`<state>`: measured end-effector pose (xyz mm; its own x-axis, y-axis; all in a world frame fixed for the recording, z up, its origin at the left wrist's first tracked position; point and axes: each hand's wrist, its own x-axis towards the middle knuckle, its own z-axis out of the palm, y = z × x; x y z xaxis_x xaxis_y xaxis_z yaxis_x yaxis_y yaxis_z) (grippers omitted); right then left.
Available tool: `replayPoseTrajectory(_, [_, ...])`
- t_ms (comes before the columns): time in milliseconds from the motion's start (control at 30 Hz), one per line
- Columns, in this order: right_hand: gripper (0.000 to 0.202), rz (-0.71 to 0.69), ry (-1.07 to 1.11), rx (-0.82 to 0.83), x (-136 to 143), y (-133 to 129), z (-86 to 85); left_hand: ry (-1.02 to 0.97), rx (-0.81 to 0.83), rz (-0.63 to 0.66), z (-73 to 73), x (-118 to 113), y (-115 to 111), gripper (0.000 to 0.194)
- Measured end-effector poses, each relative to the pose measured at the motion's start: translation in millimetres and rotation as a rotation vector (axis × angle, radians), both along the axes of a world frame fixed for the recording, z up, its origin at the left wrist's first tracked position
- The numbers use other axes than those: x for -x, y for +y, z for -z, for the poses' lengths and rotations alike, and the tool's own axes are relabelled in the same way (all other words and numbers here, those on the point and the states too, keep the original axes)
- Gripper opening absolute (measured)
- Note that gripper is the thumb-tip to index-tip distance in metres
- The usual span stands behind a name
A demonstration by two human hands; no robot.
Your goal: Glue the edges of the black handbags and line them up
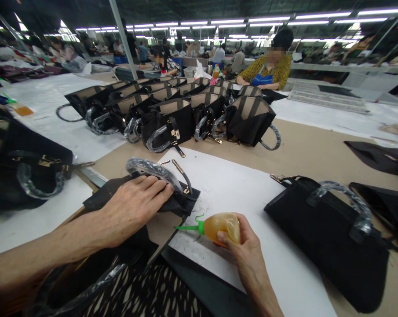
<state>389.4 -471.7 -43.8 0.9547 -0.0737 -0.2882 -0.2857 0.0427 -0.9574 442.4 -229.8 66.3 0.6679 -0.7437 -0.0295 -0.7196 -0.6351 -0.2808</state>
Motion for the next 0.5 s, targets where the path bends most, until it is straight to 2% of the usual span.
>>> replayPoseTrajectory(267, [0.039,-0.077,0.037,-0.044,13.5,0.1,-1.6,-0.035,0.008,0.018,4.2,1.0,0.5,0.037])
replayPoseTrajectory(500, [0.040,-0.024,0.054,-0.042,28.0,10.5,-11.0,-0.039,-0.002,0.009,2.7,2.4,-0.5,0.034])
